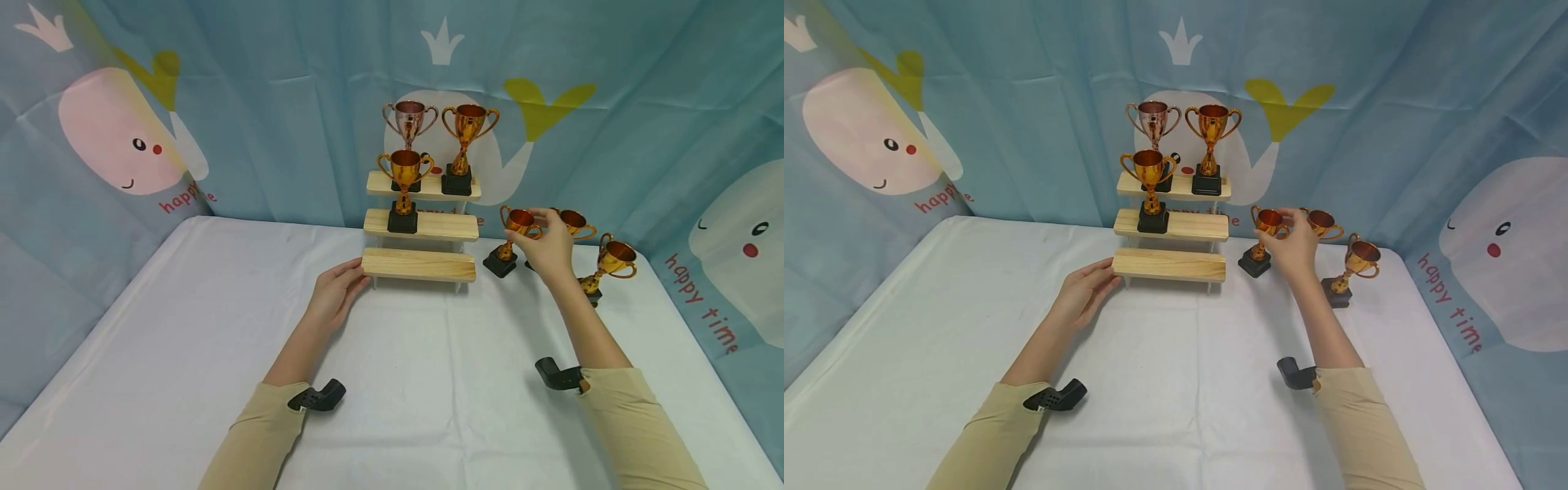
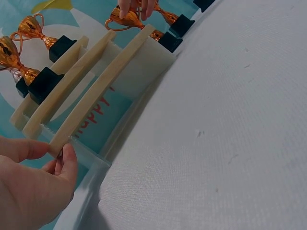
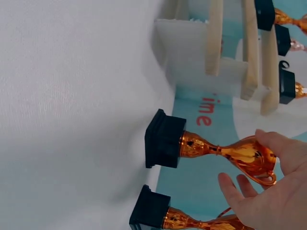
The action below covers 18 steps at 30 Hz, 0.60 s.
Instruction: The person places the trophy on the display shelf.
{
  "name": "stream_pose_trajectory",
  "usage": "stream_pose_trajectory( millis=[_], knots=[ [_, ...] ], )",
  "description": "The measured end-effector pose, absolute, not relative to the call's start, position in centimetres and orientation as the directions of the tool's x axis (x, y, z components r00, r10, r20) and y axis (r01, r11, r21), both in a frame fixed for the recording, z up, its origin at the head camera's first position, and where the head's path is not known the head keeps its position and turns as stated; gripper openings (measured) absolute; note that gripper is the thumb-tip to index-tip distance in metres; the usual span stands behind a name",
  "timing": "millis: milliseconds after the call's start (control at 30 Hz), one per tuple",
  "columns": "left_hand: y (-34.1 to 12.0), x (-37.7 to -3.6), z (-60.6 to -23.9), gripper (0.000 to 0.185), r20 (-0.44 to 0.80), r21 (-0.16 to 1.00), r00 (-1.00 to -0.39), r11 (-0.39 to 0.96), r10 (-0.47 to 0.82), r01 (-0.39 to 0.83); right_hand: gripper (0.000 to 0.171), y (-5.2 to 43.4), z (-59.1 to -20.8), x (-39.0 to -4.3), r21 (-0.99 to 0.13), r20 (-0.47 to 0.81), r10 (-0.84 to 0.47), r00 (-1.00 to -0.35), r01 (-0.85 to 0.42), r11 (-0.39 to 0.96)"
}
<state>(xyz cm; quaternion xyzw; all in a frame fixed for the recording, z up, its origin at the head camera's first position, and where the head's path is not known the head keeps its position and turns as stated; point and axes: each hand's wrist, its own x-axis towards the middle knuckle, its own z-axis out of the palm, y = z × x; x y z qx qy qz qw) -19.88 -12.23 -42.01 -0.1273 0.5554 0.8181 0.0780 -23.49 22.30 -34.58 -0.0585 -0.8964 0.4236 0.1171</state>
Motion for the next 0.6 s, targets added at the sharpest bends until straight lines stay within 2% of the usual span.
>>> stream_pose_trajectory(
  millis=[267, 600],
  knots=[
    [-12.2, -19.8, -41.8, 0.044, -0.299, 0.888, -0.954, -0.371, -0.019, -0.271, 0.062, 21.8, -34.6, -23.5, -0.794, 0.188, 0.246, -0.951, 0.001, 0.608],
    [-12.2, -19.8, -41.9, 0.044, -0.290, 0.896, -0.957, -0.355, -0.017, -0.265, 0.065, 22.4, -33.3, -23.5, -0.799, 0.150, 0.157, -0.976, -0.026, 0.601]
  ],
)
